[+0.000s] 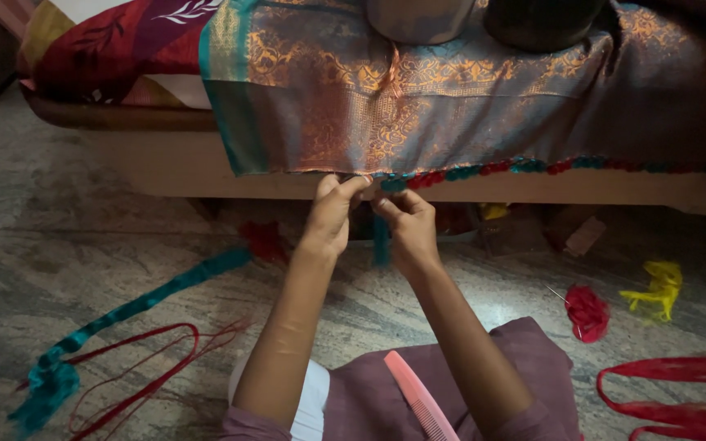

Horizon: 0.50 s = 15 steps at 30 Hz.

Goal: The person is tying decorative tassels onto the border of a saree.

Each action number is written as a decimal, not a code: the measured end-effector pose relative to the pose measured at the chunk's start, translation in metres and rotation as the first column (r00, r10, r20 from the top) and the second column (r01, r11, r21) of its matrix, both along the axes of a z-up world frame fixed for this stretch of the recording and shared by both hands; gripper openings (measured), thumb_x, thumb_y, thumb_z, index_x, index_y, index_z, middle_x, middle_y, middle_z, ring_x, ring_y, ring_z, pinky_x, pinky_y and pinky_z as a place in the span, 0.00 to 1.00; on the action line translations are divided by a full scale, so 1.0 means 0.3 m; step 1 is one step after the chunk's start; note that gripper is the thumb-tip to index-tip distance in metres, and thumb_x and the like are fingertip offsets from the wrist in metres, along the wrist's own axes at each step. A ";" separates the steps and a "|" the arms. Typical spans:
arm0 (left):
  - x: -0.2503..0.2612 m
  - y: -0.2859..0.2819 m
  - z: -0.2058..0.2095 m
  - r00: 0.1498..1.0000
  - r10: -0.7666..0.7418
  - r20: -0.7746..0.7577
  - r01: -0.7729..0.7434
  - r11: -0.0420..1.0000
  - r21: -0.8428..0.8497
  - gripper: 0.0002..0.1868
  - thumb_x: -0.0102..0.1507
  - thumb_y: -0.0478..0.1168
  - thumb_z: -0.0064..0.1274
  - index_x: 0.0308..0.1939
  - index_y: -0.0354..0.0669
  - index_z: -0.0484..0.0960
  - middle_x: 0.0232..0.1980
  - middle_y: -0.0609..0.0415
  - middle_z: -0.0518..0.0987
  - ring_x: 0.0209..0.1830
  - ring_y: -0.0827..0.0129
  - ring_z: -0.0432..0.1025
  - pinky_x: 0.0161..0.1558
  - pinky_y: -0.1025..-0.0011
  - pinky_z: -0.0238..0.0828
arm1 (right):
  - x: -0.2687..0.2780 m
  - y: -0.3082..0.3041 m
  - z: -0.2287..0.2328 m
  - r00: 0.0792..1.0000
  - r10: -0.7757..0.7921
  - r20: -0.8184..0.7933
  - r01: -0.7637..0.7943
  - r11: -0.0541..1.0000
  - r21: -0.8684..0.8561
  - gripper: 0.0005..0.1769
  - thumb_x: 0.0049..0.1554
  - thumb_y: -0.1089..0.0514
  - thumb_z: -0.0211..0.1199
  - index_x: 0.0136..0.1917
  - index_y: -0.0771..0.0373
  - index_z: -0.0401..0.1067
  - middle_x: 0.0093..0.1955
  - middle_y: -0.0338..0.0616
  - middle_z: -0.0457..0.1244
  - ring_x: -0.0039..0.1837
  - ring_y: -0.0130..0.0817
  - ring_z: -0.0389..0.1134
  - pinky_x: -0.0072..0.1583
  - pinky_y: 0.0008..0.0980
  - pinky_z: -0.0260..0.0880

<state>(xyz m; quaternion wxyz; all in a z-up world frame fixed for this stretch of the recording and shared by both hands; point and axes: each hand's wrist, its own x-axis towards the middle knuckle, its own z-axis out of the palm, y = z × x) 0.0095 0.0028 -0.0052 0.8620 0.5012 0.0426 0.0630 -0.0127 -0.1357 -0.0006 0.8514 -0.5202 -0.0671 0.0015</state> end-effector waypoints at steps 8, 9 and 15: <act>-0.007 -0.003 0.000 0.998 0.039 0.051 -0.039 0.999 -0.014 0.11 0.60 0.37 0.59 0.42 0.37 0.75 0.40 0.54 0.80 0.42 0.70 0.74 0.50 0.69 0.68 | 0.013 0.004 0.009 0.999 0.012 -0.035 -0.013 1.000 -0.025 0.06 0.60 0.68 0.63 0.52 0.70 0.77 0.49 0.45 0.71 0.51 0.30 0.72 0.56 0.29 0.72; -0.020 -0.005 0.020 0.999 0.029 0.024 -0.028 0.999 -0.045 0.11 0.60 0.38 0.58 0.43 0.37 0.75 0.40 0.52 0.81 0.43 0.69 0.75 0.52 0.70 0.68 | 0.010 0.003 0.009 0.996 0.024 -0.082 -0.024 1.000 0.001 0.07 0.60 0.68 0.63 0.52 0.70 0.76 0.49 0.46 0.71 0.51 0.31 0.72 0.56 0.31 0.74; -0.056 -0.013 0.064 1.000 0.013 0.007 -0.014 0.999 0.044 0.13 0.61 0.38 0.60 0.46 0.39 0.75 0.43 0.52 0.82 0.47 0.70 0.76 0.56 0.69 0.67 | -0.011 0.002 0.019 0.983 0.045 -0.179 -0.038 0.998 0.041 0.08 0.60 0.67 0.63 0.53 0.71 0.74 0.48 0.48 0.70 0.49 0.34 0.73 0.54 0.33 0.75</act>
